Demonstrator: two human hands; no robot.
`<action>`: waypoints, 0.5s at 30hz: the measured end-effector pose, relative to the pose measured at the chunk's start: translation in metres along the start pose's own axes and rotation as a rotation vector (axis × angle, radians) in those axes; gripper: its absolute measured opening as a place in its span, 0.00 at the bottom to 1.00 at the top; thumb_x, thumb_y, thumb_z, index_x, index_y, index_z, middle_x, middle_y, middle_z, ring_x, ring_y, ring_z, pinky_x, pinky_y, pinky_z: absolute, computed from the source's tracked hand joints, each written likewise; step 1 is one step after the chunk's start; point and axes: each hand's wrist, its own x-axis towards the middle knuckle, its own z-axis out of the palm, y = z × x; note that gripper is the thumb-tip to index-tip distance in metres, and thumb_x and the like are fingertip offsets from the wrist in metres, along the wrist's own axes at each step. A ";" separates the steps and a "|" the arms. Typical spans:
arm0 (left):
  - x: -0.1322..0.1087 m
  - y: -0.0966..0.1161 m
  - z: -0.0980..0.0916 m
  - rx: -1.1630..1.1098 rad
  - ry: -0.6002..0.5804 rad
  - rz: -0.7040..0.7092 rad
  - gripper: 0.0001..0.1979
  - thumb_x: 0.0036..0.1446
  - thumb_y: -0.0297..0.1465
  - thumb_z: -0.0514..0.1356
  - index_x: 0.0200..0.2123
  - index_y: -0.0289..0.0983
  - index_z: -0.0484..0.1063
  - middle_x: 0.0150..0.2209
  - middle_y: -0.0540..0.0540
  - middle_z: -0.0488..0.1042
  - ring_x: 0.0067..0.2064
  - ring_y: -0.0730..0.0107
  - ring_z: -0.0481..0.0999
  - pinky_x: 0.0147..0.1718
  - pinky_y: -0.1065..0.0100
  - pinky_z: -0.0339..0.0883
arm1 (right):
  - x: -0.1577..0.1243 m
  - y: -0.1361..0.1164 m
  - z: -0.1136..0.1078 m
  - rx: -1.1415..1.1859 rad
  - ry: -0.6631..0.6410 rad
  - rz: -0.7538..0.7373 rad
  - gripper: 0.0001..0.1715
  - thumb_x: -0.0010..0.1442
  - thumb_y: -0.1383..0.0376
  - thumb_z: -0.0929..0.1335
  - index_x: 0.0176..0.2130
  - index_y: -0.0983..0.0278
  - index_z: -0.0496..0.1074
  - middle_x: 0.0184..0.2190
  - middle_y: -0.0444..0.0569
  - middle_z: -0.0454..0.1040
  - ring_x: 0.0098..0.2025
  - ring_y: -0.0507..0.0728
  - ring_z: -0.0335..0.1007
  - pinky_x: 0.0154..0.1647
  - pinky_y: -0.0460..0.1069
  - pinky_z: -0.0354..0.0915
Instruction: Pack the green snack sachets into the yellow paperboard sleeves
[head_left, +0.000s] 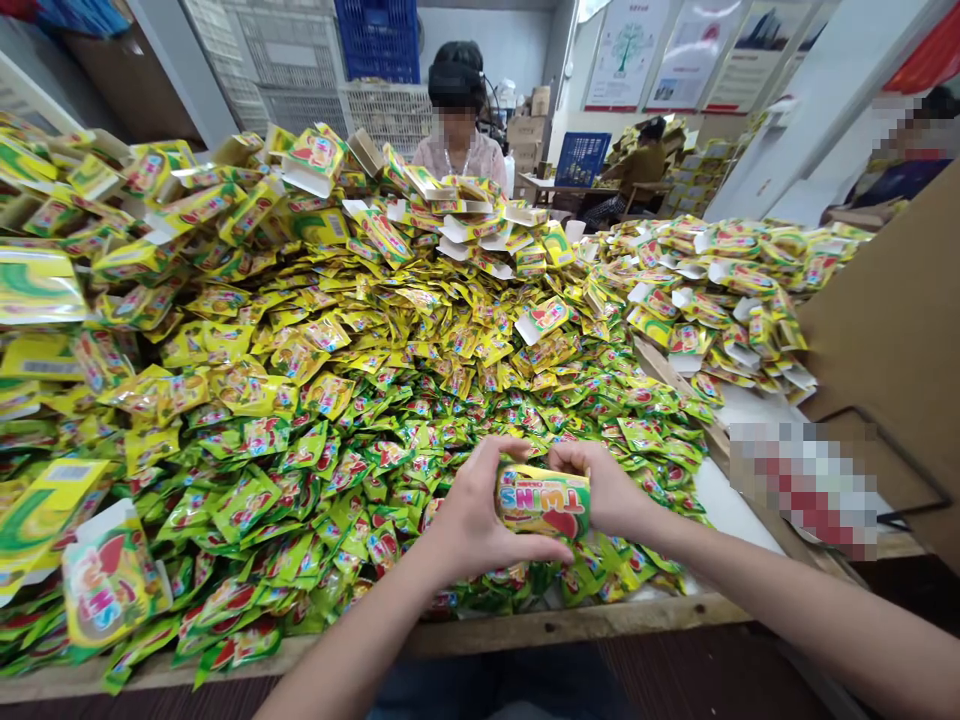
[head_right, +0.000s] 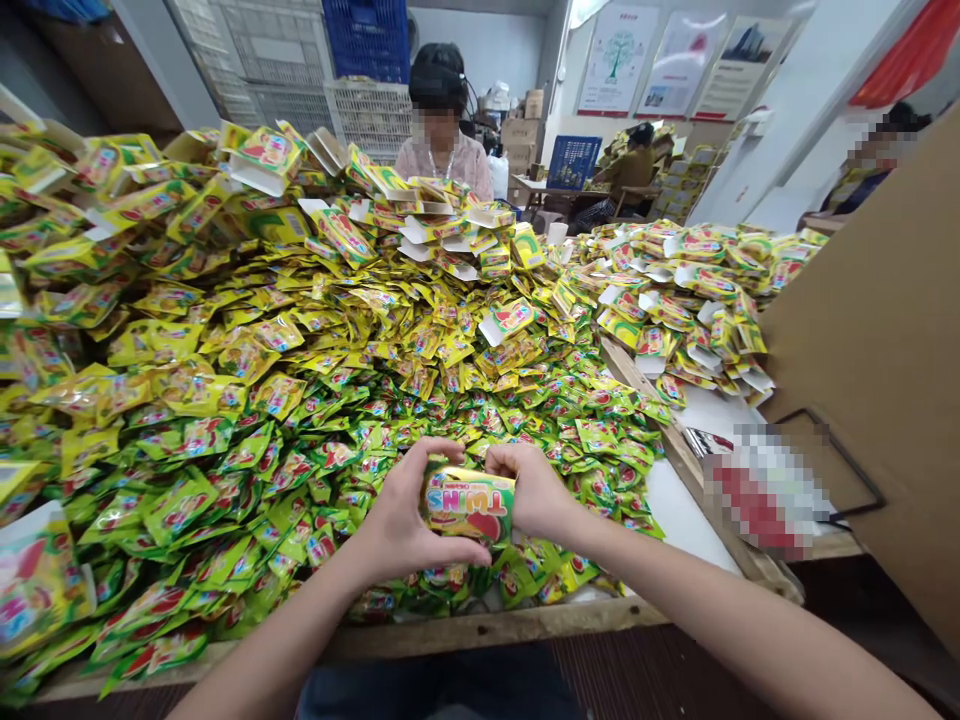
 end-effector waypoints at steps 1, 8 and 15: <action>0.001 0.001 -0.001 -0.109 -0.026 -0.063 0.36 0.39 0.44 0.69 0.50 0.39 0.60 0.44 0.44 0.69 0.42 0.62 0.72 0.41 0.63 0.68 | 0.000 -0.003 -0.003 0.014 -0.008 0.009 0.18 0.37 0.64 0.69 0.16 0.62 0.53 0.14 0.35 0.52 0.21 0.46 0.43 0.20 0.42 0.43; 0.002 0.001 0.002 -0.581 -0.102 -0.345 0.18 0.55 0.44 0.57 0.44 0.40 0.61 0.26 0.54 0.63 0.21 0.78 0.62 0.16 0.77 0.60 | -0.010 -0.021 -0.020 0.154 -0.058 0.101 0.14 0.38 0.63 0.74 0.22 0.64 0.65 0.20 0.38 0.63 0.23 0.48 0.55 0.24 0.43 0.54; 0.006 -0.003 0.001 -0.645 0.037 -0.355 0.15 0.50 0.39 0.59 0.39 0.39 0.64 0.22 0.56 0.61 0.18 0.81 0.59 0.11 0.80 0.55 | -0.032 -0.017 -0.021 0.541 -0.208 0.271 0.36 0.37 0.56 0.77 0.46 0.62 0.69 0.31 0.45 0.74 0.32 0.53 0.70 0.31 0.46 0.65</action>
